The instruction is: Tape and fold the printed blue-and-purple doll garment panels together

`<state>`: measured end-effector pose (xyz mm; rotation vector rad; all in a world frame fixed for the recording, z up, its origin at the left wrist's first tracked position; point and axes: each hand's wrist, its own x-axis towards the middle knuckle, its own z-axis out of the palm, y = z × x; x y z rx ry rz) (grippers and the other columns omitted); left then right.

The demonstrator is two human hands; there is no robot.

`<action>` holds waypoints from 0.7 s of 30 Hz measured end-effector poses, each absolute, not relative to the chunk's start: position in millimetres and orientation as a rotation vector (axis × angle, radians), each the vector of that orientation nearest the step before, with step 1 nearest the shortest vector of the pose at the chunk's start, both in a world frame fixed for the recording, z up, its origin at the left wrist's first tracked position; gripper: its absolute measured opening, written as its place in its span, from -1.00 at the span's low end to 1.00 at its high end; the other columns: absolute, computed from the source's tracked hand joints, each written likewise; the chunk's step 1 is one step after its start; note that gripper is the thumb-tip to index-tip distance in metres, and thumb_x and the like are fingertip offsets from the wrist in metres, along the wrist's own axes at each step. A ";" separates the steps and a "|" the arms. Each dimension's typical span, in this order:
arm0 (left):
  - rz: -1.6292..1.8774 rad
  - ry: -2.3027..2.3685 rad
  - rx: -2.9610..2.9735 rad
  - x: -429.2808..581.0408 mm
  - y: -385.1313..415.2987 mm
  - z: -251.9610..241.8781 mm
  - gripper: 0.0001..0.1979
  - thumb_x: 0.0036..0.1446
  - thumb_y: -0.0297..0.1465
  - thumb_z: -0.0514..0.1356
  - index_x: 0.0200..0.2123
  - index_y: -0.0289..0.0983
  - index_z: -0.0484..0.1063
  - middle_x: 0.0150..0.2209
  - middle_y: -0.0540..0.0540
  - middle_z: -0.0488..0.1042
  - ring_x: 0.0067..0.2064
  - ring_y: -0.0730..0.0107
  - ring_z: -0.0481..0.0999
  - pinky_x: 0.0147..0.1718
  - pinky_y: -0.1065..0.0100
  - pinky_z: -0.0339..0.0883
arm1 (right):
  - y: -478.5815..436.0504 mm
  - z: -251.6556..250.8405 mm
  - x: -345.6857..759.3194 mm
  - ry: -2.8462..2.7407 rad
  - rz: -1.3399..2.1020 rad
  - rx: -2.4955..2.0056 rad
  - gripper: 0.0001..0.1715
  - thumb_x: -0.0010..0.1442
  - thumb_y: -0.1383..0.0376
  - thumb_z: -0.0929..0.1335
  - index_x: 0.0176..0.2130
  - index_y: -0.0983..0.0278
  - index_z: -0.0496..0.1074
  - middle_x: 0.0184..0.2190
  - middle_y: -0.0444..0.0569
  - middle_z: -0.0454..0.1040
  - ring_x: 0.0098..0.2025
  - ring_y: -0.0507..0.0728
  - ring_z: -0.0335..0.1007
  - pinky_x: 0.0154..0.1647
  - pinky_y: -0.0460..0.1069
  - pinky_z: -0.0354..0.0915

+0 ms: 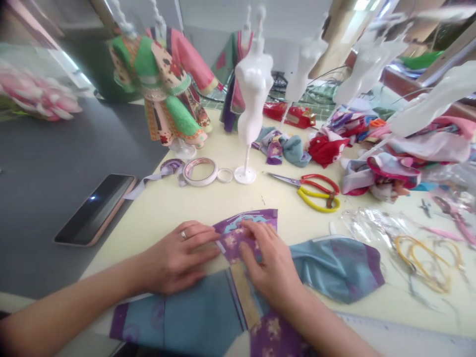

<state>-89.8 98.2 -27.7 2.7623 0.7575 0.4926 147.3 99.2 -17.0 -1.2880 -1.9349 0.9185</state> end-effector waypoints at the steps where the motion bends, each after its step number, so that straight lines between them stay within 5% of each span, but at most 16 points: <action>1: 0.476 0.777 2.774 -89.4 97.9 -27.8 -0.60 0.14 -0.33 0.11 0.05 -0.32 0.29 0.07 -0.27 0.34 0.09 0.06 0.26 0.06 0.03 0.11 | 103.4 -19.5 147.4 -2.113 0.752 -1.269 -0.65 0.19 0.34 0.27 0.00 0.22 0.35 -0.18 0.04 0.41 -0.11 0.21 0.27 -0.06 0.13 0.20; 7: 0.480 0.857 2.809 -89.6 95.1 -26.1 -0.64 0.15 -0.28 0.12 0.00 -0.29 0.36 0.05 -0.26 0.35 0.05 0.07 0.30 0.04 0.04 0.13 | 117.9 -20.0 150.0 -2.445 0.254 -1.432 -0.67 0.23 0.30 0.24 -0.04 0.28 0.42 -0.14 0.11 0.39 -0.09 0.25 0.26 -0.05 0.16 0.21; 13: 0.619 1.282 2.560 -90.0 101.9 -26.2 -0.71 0.19 -0.34 0.07 -0.08 -0.33 0.41 -0.11 -0.21 0.45 -0.08 0.21 0.39 -0.04 0.14 0.24 | 135.2 -0.9 173.5 -2.411 0.133 -1.557 -0.64 0.23 0.28 0.23 -0.03 0.37 0.41 -0.08 0.16 0.40 -0.04 0.29 0.27 0.02 0.14 0.15; 21: 0.469 1.621 2.359 -64.5 119.5 -18.4 -0.87 0.12 -0.36 0.16 -0.40 -0.29 0.45 -0.37 -0.10 0.47 -0.27 0.25 0.43 -0.25 0.22 0.36 | 159.1 -3.0 182.4 -2.488 0.203 -1.735 -0.52 0.08 0.36 0.30 0.03 0.38 0.34 -0.15 0.15 0.44 -0.15 0.26 0.37 -0.23 0.02 0.19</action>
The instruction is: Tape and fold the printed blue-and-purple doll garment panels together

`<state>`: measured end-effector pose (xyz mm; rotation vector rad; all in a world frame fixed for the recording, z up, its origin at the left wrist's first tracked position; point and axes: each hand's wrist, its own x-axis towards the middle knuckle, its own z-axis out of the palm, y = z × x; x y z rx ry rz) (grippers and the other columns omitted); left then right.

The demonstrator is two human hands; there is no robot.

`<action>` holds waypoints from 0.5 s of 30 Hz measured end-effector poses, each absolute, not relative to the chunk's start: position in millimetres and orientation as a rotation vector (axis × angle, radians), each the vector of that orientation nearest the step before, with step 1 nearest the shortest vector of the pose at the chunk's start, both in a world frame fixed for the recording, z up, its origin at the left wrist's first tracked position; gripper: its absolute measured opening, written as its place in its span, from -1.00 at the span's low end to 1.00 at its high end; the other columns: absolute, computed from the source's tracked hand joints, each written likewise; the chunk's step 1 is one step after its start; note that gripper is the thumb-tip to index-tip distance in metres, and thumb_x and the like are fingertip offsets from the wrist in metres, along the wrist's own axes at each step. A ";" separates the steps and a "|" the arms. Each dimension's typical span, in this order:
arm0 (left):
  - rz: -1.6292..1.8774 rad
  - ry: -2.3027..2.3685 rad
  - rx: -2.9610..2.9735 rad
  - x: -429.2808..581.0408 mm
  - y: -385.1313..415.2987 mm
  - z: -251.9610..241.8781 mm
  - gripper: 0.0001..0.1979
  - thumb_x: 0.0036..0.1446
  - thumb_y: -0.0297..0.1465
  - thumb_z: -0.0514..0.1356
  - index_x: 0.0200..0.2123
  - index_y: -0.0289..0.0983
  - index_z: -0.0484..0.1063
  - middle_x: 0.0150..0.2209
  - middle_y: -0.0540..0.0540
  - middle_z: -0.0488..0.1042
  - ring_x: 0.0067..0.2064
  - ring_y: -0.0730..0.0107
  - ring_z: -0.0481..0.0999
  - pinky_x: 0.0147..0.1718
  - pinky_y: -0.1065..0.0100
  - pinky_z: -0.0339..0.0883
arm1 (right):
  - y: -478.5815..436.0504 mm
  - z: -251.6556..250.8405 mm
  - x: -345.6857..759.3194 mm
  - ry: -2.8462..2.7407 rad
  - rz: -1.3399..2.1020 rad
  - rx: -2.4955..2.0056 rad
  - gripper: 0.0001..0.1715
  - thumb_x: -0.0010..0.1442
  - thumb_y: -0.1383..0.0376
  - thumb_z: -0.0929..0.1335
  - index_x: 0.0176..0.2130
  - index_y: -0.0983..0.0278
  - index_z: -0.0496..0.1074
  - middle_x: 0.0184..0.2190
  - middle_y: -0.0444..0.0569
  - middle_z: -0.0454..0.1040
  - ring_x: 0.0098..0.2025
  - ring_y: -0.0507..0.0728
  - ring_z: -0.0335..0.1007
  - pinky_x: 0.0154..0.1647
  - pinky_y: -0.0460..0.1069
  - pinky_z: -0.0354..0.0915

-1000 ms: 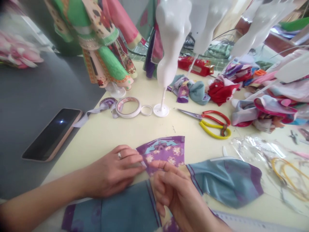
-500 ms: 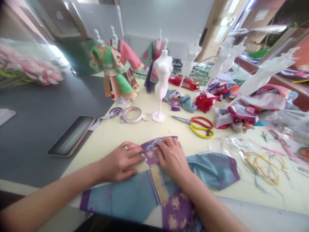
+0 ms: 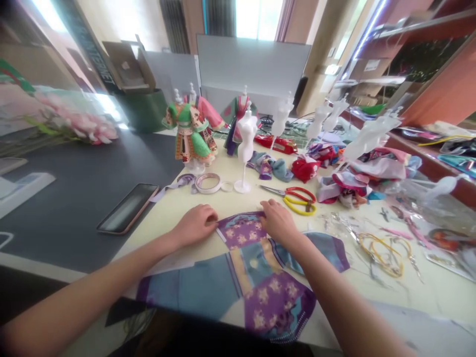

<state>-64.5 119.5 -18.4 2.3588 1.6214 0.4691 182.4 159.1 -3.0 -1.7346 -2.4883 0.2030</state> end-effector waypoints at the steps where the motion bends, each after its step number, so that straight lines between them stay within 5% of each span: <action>1: 0.441 1.625 2.349 -63.3 119.8 -17.8 -0.87 0.13 -0.35 0.16 -0.38 -0.29 0.45 -0.35 -0.09 0.47 -0.27 0.27 0.44 -0.24 0.22 0.37 | 160.2 -4.4 182.9 -2.484 0.222 -1.739 -0.50 0.07 0.37 0.30 0.04 0.38 0.33 -0.14 0.14 0.44 -0.15 0.25 0.37 -0.25 0.01 0.18; 5: 0.364 1.627 2.327 -61.7 117.9 -16.4 -0.76 0.21 -0.29 0.12 -0.12 -0.30 0.38 -0.13 -0.12 0.44 -0.18 0.33 0.47 -0.20 0.20 0.40 | 162.0 -7.1 184.3 -2.452 0.319 -1.738 -0.50 0.05 0.42 0.28 0.03 0.36 0.33 -0.27 0.04 0.50 -0.27 0.16 0.39 -0.35 -0.05 0.15; 11: 0.398 1.655 2.309 -56.3 111.7 -13.5 -0.85 0.20 -0.44 0.09 -0.38 -0.31 0.43 -0.32 -0.08 0.46 -0.19 0.30 0.44 -0.14 0.23 0.35 | 162.1 -10.1 183.5 -2.379 0.382 -1.687 -0.54 0.04 0.45 0.26 -0.02 0.32 0.33 -0.40 -0.08 0.49 -0.35 0.10 0.36 -0.40 -0.08 0.11; 15: 0.358 1.664 2.282 -55.9 118.0 -10.2 -0.78 0.23 -0.34 0.11 -0.12 -0.31 0.38 -0.13 -0.12 0.44 -0.15 0.31 0.46 -0.16 0.17 0.39 | 167.5 -11.2 185.1 -2.312 0.359 -1.663 -0.57 0.03 0.44 0.26 -0.05 0.30 0.32 -0.41 -0.10 0.49 -0.34 0.10 0.37 -0.39 -0.08 0.13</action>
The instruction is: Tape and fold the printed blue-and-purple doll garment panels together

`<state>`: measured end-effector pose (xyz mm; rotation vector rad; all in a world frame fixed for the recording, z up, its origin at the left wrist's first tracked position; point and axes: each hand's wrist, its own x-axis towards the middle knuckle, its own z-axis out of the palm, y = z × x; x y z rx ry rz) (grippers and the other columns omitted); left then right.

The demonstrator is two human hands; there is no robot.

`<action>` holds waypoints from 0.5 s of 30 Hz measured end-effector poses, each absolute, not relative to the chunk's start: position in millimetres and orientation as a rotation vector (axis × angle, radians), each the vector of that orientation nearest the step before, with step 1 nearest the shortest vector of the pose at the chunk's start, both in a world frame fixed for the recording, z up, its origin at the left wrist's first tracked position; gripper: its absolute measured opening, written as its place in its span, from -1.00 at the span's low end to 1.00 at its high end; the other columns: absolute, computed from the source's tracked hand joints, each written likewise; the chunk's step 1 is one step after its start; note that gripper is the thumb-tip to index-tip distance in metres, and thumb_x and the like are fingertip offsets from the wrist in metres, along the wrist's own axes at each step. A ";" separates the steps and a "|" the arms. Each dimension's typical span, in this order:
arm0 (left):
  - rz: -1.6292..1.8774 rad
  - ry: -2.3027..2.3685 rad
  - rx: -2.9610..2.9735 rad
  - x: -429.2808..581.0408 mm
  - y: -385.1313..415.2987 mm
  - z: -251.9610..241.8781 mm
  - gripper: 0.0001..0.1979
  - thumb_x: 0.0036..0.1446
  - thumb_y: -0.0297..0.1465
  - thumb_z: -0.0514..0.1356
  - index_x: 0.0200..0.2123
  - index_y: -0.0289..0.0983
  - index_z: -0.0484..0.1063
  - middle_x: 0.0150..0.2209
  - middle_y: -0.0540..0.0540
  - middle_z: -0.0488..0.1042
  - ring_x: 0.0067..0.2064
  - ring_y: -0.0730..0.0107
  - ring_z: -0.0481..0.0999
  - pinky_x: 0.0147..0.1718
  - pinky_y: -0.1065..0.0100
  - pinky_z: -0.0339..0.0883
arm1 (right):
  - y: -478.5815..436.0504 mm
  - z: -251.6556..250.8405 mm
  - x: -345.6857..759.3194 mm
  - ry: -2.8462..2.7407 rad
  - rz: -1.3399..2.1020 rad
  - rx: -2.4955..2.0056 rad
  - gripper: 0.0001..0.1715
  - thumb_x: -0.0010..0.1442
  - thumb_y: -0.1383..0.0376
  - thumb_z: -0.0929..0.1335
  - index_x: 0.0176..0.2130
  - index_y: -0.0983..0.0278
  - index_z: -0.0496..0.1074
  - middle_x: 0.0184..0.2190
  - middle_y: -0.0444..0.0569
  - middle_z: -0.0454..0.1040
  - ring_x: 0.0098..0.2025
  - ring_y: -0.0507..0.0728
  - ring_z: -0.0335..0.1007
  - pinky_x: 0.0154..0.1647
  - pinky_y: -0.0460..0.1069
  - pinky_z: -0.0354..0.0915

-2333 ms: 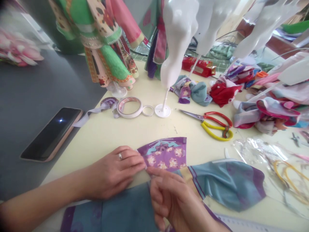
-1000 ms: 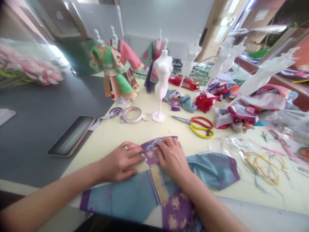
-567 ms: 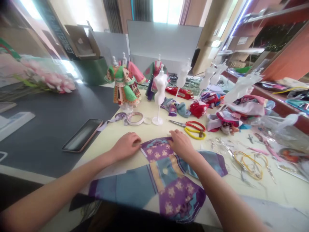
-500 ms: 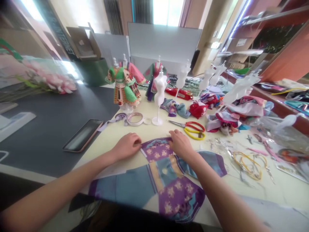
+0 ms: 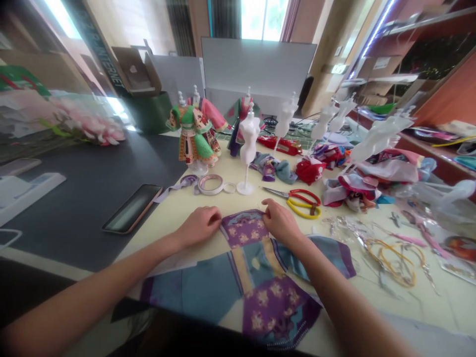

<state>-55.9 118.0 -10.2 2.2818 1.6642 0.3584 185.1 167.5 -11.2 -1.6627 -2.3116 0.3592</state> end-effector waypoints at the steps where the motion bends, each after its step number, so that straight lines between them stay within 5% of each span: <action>1: 0.342 1.660 2.278 -55.9 122.4 -9.4 -0.74 0.22 -0.31 0.11 -0.06 -0.30 0.35 -0.07 -0.14 0.41 -0.13 0.30 0.46 -0.16 0.16 0.40 | 170.4 -11.2 185.3 -2.298 0.347 -1.661 -0.57 0.02 0.44 0.26 -0.06 0.29 0.33 -0.40 -0.10 0.49 -0.34 0.10 0.38 -0.39 -0.08 0.13; 9: 0.384 1.738 2.317 -51.1 165.7 -4.7 -0.68 0.22 -0.30 0.12 0.00 -0.29 0.32 -0.01 -0.16 0.37 -0.09 0.26 0.45 -0.14 0.12 0.39 | 199.6 -13.6 172.0 -2.178 0.180 -1.674 -0.55 0.04 0.41 0.25 -0.02 0.34 0.32 -0.26 0.07 0.49 -0.27 0.22 0.41 -0.39 -0.01 0.20; 15: 0.671 1.767 2.387 -84.7 117.4 7.5 -0.75 0.17 -0.42 0.12 -0.08 -0.34 0.37 -0.10 -0.20 0.46 -0.06 0.17 0.43 -0.05 0.11 0.33 | 170.4 -7.8 181.5 -2.150 0.060 -1.516 -0.50 0.14 0.29 0.24 0.08 0.36 0.23 -0.04 0.20 0.34 -0.09 0.29 0.35 -0.16 0.13 0.28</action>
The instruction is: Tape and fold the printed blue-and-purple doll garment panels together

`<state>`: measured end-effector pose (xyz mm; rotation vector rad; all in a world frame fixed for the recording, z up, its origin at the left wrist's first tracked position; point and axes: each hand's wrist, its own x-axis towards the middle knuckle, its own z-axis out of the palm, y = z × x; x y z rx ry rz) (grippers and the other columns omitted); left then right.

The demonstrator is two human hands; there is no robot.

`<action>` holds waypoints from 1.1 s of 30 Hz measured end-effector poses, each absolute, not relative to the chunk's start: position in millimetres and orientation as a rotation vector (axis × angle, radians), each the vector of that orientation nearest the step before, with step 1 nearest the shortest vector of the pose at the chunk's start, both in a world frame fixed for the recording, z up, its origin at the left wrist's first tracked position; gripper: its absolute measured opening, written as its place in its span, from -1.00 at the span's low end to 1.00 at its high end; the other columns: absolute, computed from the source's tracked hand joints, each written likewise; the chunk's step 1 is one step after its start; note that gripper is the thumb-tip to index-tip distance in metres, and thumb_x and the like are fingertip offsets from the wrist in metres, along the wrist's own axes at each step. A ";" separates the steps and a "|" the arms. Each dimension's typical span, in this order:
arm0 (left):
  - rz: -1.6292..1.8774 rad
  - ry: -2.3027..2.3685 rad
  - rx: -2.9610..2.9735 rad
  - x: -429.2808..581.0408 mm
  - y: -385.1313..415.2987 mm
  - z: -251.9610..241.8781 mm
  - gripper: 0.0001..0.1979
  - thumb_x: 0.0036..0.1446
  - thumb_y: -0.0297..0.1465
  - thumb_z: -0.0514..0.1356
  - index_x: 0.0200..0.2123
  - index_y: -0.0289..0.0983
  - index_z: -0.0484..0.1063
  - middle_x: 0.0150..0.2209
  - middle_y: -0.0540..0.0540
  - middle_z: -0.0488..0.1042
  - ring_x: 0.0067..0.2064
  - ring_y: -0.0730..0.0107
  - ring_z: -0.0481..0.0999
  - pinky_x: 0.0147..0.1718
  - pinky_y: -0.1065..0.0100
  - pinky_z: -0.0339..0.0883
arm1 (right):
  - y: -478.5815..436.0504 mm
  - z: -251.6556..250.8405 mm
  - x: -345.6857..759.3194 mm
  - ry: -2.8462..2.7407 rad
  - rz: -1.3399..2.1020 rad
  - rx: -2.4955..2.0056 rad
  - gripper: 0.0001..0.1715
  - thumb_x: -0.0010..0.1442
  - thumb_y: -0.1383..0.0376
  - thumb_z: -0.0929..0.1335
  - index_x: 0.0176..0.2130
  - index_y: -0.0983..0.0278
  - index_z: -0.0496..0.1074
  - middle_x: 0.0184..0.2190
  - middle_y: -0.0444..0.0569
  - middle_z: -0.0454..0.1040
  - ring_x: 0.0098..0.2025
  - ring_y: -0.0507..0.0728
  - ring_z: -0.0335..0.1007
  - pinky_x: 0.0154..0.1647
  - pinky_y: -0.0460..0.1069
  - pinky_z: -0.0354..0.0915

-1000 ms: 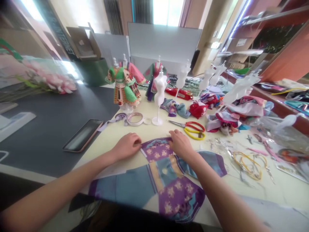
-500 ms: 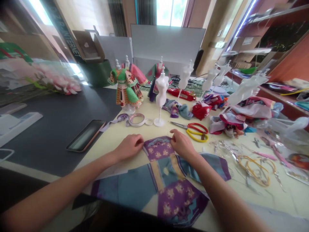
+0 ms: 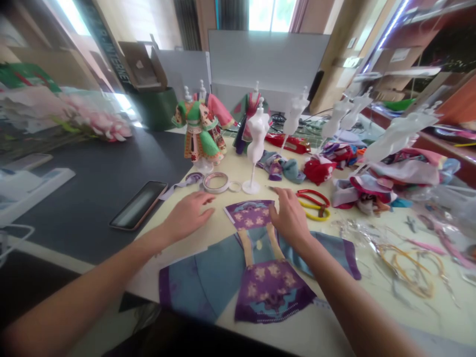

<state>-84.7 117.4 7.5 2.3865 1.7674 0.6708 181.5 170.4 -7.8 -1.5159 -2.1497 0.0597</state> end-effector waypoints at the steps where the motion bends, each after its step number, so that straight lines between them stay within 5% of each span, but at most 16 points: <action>1: 0.709 1.737 2.408 -92.4 99.9 8.3 -0.78 0.17 -0.43 0.12 -0.11 -0.34 0.38 -0.14 -0.18 0.48 -0.09 0.20 0.44 -0.07 0.14 0.34 | 160.8 -6.7 184.9 -2.166 0.057 -1.473 -0.53 0.15 0.28 0.24 0.06 0.36 0.25 -0.05 0.18 0.35 -0.08 0.28 0.35 -0.12 0.14 0.28; 8: 0.924 1.400 2.682 -112.8 -6.9 -10.9 -0.77 0.12 -0.58 0.13 -0.13 -0.36 0.41 -0.15 -0.22 0.48 -0.10 0.22 0.43 -0.08 0.17 0.33 | 102.9 -6.3 184.0 -2.362 0.080 -1.072 -0.69 0.23 0.32 0.24 -0.02 0.32 0.30 -0.12 0.13 0.40 -0.04 0.25 0.31 -0.05 0.16 0.28; 13: 0.779 1.474 2.808 -104.1 -20.8 -27.8 -0.69 0.11 -0.58 0.13 -0.04 -0.41 0.37 -0.05 -0.30 0.48 -0.02 0.07 0.42 -0.07 0.05 0.32 | 80.3 4.9 151.4 -2.533 0.229 -0.835 -0.70 0.21 0.39 0.25 -0.03 0.34 0.31 -0.14 0.12 0.42 -0.11 0.23 0.32 -0.08 0.19 0.29; 19: 0.824 1.507 2.678 -111.6 -21.6 -21.8 -0.72 0.14 -0.51 0.12 -0.05 -0.30 0.37 -0.07 -0.20 0.52 -0.06 0.18 0.46 -0.05 0.12 0.32 | 62.7 14.7 117.8 -2.697 0.521 -0.672 -0.70 0.12 0.50 0.23 -0.14 0.29 0.37 -0.14 0.08 0.44 -0.10 0.21 0.30 -0.02 0.19 0.25; 26: 0.661 2.456 2.008 -187.4 30.1 -3.7 -0.68 0.14 -0.28 0.07 -0.05 -0.23 0.37 -0.01 -0.15 0.47 0.04 0.10 0.40 0.02 0.10 0.25 | 52.3 4.4 122.2 -2.677 0.556 -0.613 -0.72 0.16 0.47 0.23 -0.13 0.27 0.36 -0.12 0.01 0.44 -0.11 0.18 0.32 -0.03 0.15 0.28; 33: 0.404 2.636 1.756 -218.7 83.8 -1.3 -0.41 0.09 -0.14 0.07 0.13 -0.31 0.18 0.07 -0.31 0.37 0.08 -0.19 0.31 -0.04 -0.08 0.21 | 53.5 -3.3 120.0 -2.555 0.528 -0.646 -0.73 0.18 0.45 0.21 -0.15 0.26 0.39 -0.18 0.00 0.49 -0.16 0.17 0.38 -0.10 0.08 0.35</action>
